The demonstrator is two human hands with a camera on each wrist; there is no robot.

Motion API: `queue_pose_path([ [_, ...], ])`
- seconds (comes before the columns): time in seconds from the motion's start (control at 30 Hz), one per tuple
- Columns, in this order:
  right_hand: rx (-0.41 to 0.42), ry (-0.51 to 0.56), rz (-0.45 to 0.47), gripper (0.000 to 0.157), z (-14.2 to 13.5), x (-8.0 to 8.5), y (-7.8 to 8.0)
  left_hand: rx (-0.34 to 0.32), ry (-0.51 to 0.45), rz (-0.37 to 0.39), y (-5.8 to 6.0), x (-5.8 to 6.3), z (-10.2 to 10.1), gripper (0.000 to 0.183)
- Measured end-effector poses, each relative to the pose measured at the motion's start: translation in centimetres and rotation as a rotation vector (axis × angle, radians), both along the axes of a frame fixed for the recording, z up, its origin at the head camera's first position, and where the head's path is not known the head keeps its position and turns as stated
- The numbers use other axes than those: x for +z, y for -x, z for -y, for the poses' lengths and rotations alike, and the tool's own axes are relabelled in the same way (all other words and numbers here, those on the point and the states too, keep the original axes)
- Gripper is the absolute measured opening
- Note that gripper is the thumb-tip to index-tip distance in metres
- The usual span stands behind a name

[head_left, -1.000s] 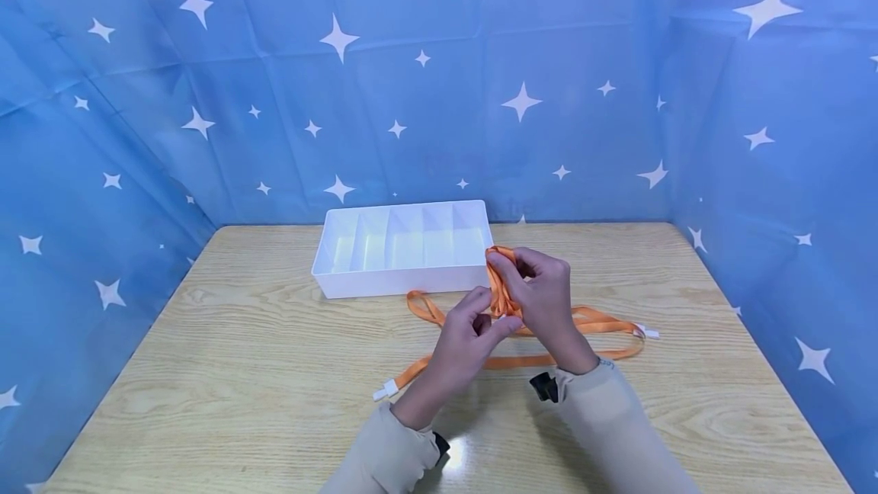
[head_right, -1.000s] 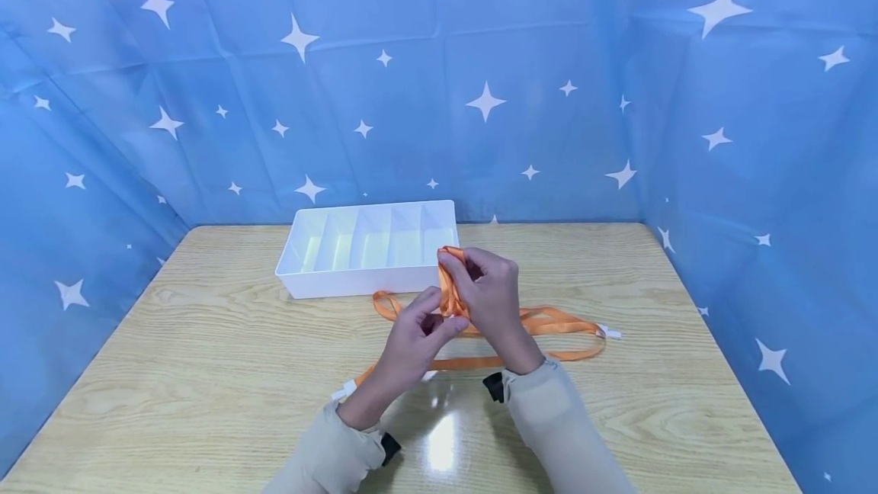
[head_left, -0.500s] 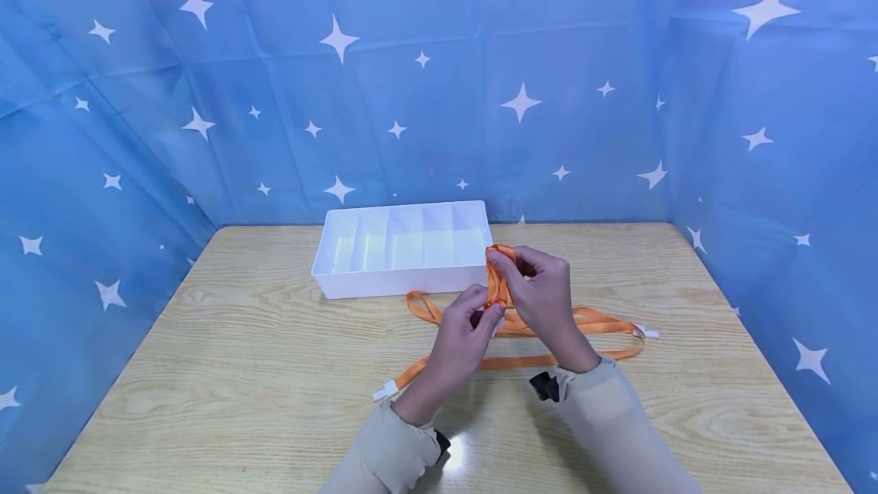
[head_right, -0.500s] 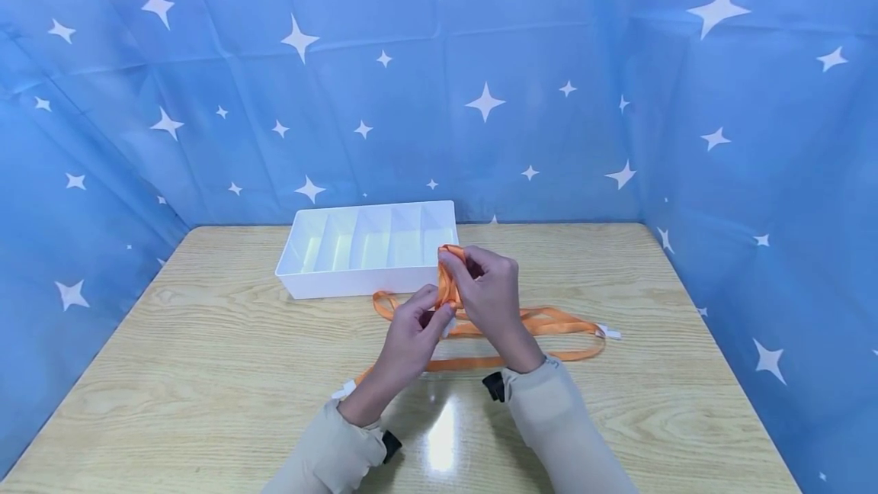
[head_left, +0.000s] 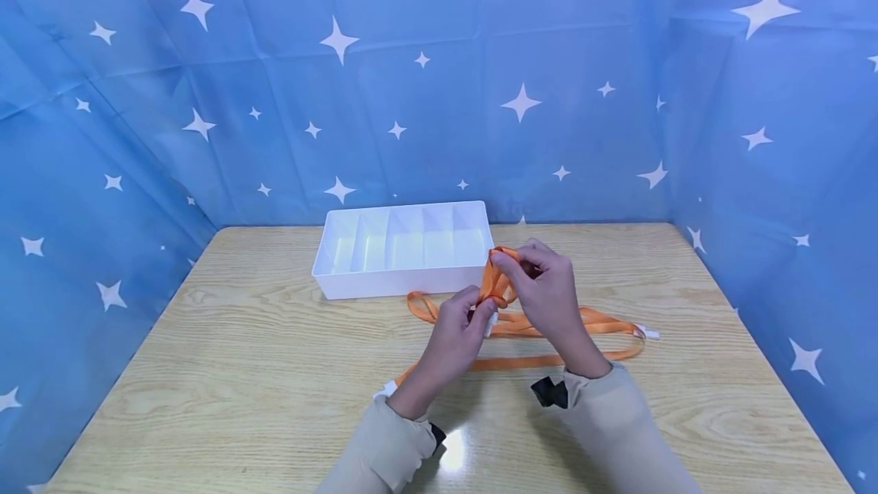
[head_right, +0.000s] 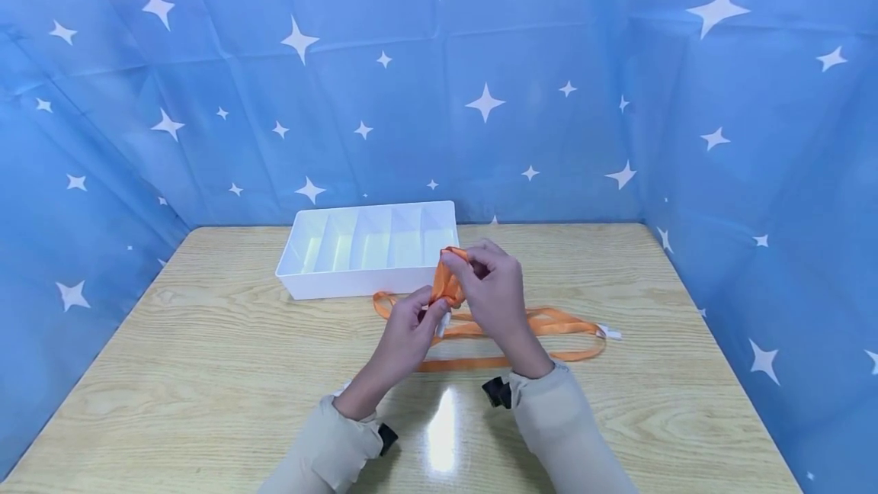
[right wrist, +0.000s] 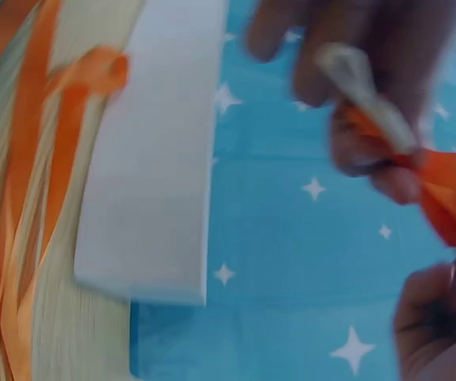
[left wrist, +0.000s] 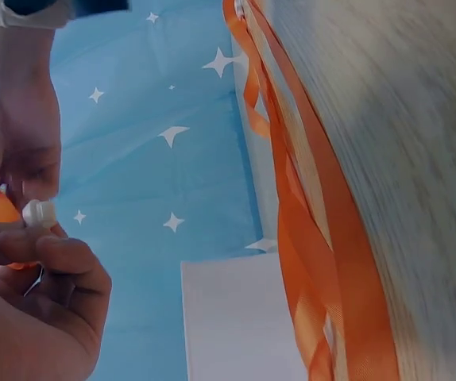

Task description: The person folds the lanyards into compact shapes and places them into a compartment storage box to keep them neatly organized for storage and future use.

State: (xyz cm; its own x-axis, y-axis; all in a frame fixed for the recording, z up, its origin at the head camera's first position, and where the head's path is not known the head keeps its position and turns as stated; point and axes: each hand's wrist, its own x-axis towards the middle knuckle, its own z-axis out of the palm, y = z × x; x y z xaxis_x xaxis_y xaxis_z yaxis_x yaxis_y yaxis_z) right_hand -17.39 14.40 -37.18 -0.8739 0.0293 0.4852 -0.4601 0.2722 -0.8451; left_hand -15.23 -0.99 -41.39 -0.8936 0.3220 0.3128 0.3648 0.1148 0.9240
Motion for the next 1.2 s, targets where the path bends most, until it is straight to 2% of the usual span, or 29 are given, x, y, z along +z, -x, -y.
queue_pose_path([
  [0.17,0.091,0.116,0.322,0.033,-1.2,0.9,-0.3,-0.029,0.007,0.041,0.1,-0.2,0.3,0.029],
  [0.27,0.177,0.168,0.435,0.036,-1.9,1.3,-0.5,-0.042,0.008,0.059,0.2,-0.3,0.3,0.029],
  [0.37,0.263,0.226,0.498,0.033,-2.5,1.6,-0.7,-0.055,0.011,0.070,0.2,-0.3,0.4,0.030],
  [0.57,0.420,0.310,0.580,0.027,-3.7,1.7,-0.9,-0.067,0.034,0.075,0.2,-0.1,0.4,0.029],
  [0.77,0.500,0.388,0.658,0.028,-4.2,1.9,-1.2,-0.068,0.027,0.082,0.3,0.0,0.5,0.030],
  [1.0,0.675,0.461,0.674,0.035,-4.5,2.3,-1.5,-0.060,0.014,0.058,0.4,0.4,0.6,0.028],
  [1.2,0.744,0.462,0.645,0.039,-4.5,2.2,-1.5,-0.059,0.005,0.068,0.4,1.0,0.6,0.028],
])
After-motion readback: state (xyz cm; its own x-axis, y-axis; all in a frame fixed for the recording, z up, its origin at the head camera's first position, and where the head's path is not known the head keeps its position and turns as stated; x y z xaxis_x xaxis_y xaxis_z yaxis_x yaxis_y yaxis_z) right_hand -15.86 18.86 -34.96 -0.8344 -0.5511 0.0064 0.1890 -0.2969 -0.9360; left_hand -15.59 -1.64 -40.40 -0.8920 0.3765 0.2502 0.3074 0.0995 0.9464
